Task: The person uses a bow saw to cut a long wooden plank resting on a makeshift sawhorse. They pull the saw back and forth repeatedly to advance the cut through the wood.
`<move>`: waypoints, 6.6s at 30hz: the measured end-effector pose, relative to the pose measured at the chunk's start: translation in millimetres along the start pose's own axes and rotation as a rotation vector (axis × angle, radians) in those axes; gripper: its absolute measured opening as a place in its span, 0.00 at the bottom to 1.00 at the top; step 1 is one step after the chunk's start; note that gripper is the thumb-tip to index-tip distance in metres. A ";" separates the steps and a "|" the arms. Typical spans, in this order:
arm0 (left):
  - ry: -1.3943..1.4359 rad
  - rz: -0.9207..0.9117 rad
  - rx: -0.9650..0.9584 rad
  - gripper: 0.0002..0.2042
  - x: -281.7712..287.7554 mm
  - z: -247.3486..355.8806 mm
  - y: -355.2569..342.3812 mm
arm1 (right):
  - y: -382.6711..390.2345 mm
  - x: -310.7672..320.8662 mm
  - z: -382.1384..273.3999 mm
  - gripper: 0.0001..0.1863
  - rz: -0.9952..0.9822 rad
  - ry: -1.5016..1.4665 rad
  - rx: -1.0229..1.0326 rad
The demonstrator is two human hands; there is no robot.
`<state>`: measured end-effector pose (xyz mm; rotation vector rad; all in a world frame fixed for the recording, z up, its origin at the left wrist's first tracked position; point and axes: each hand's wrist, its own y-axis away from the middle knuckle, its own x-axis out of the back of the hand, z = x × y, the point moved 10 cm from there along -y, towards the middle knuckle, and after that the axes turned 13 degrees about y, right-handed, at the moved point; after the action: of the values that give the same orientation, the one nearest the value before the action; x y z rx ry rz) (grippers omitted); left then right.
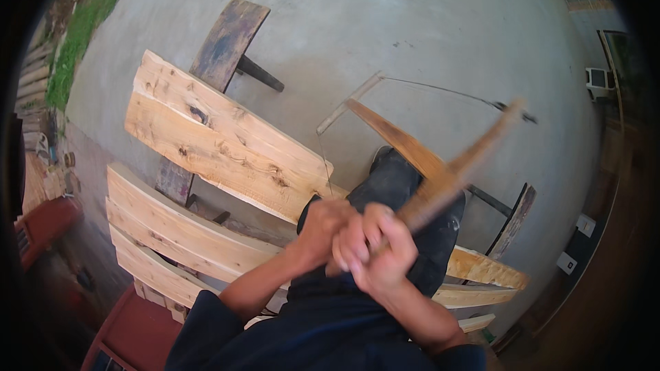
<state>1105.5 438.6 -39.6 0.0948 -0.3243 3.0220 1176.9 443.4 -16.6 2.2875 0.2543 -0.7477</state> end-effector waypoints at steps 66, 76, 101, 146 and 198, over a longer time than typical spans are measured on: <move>0.013 0.111 -0.043 0.10 -14.7 48.3 3.6 | 35.7 -10.4 -40.5 0.19 -0.127 -0.064 -0.023; 0.066 0.122 0.126 0.14 -3.6 -52.5 6.2 | -37.4 29.7 7.4 0.20 0.146 0.001 -0.097; -0.002 0.033 0.073 0.10 -14.6 57.6 -2.2 | 47.3 -14.3 -52.0 0.20 -0.086 -0.018 0.055; 0.017 0.197 0.003 0.16 -5.2 67.4 -7.1 | 44.5 -9.2 -60.1 0.26 0.015 -0.183 -0.005; 0.125 0.094 0.047 0.18 1.7 -46.1 7.8 | -43.6 30.3 -1.2 0.22 0.143 -0.119 -0.036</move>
<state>1100.5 441.1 -86.1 -0.1079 -0.2537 3.1104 1185.6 475.2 -58.1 2.1922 0.0475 -0.7948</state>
